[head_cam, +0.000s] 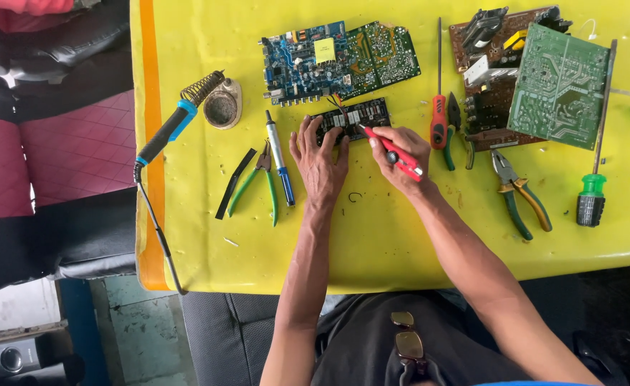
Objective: A person uses a screwdriver and a probe tool to inspect and repair components on several circuit boards laid out on a workbench.
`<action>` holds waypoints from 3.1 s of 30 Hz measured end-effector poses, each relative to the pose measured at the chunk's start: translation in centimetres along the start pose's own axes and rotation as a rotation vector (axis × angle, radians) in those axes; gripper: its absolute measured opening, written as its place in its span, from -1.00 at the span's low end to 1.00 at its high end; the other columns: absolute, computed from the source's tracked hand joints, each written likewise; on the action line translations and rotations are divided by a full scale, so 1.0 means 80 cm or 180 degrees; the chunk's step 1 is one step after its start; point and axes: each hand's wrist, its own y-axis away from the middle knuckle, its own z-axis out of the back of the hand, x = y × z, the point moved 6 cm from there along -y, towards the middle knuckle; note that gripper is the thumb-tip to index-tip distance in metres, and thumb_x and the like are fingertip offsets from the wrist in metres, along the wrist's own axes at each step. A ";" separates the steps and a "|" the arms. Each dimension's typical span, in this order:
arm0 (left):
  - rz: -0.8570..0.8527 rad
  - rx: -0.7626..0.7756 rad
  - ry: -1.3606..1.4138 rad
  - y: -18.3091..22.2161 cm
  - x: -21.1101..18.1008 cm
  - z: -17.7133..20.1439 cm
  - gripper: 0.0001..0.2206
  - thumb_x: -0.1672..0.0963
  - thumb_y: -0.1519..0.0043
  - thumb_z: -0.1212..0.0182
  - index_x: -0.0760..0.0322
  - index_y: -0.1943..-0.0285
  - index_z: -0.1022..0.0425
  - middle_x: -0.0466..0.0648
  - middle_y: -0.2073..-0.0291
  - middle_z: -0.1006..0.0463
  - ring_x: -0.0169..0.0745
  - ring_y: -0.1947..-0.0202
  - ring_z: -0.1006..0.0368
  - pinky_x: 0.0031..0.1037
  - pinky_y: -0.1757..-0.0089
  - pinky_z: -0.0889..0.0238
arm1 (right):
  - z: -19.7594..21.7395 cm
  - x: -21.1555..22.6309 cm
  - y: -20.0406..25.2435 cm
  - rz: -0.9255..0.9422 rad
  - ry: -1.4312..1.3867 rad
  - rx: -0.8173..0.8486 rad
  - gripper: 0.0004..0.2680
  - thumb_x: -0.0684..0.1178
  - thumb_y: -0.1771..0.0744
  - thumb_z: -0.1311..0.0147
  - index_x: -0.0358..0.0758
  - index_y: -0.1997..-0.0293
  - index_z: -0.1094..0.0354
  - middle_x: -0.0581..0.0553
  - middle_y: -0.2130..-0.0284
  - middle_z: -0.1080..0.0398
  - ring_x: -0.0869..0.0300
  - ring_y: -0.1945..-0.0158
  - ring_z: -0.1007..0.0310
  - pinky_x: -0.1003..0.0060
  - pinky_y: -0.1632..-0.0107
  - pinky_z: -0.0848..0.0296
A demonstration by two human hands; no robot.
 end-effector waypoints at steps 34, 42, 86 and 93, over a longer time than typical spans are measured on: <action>-0.0012 0.0072 0.0280 -0.001 -0.004 0.001 -0.77 0.07 -0.19 -0.37 0.07 0.02 -0.52 0.01 -0.20 -0.41 0.12 -0.43 -0.18 0.07 -0.32 0.04 | 0.016 0.028 -0.011 -0.0084 0.0157 0.0082 -0.92 -0.20 -0.34 -0.24 -0.26 0.11 -0.54 -0.21 0.41 -0.53 -0.09 0.36 -0.58 0.14 0.29 -0.56; 0.0015 -0.0023 0.0164 0.000 -0.008 0.008 -0.77 0.09 -0.19 -0.32 0.07 0.00 -0.49 0.00 -0.22 -0.38 0.13 -0.44 -0.17 0.09 -0.32 0.06 | 0.019 -0.019 0.024 -0.0353 0.0145 -0.0379 -0.93 -0.16 -0.36 -0.24 -0.28 0.11 -0.57 -0.21 0.43 -0.51 -0.07 0.36 -0.58 0.19 0.31 -0.54; 0.0047 -0.0543 -0.0213 0.013 -0.014 0.041 -0.78 0.09 -0.22 -0.30 0.08 -0.03 -0.51 0.04 -0.17 -0.46 0.07 -0.38 -0.26 0.07 -0.32 0.05 | 0.070 -0.051 -0.020 0.0872 0.1709 0.1915 -0.73 -0.21 -0.33 -0.18 -0.05 -0.15 -0.47 -0.12 -0.21 -0.36 -0.07 -0.20 -0.50 0.07 -0.16 -0.54; 0.1054 -0.0268 -0.1137 0.043 0.063 0.082 -0.64 -0.02 -0.22 -0.27 0.07 -0.15 -0.46 0.07 -0.19 -0.44 0.06 -0.34 -0.27 0.04 -0.25 0.01 | 0.063 -0.075 -0.011 0.0773 0.2021 0.2346 -0.69 -0.32 -0.34 0.01 -0.09 -0.16 -0.47 -0.14 -0.19 -0.39 -0.08 -0.26 -0.48 0.03 -0.42 -0.37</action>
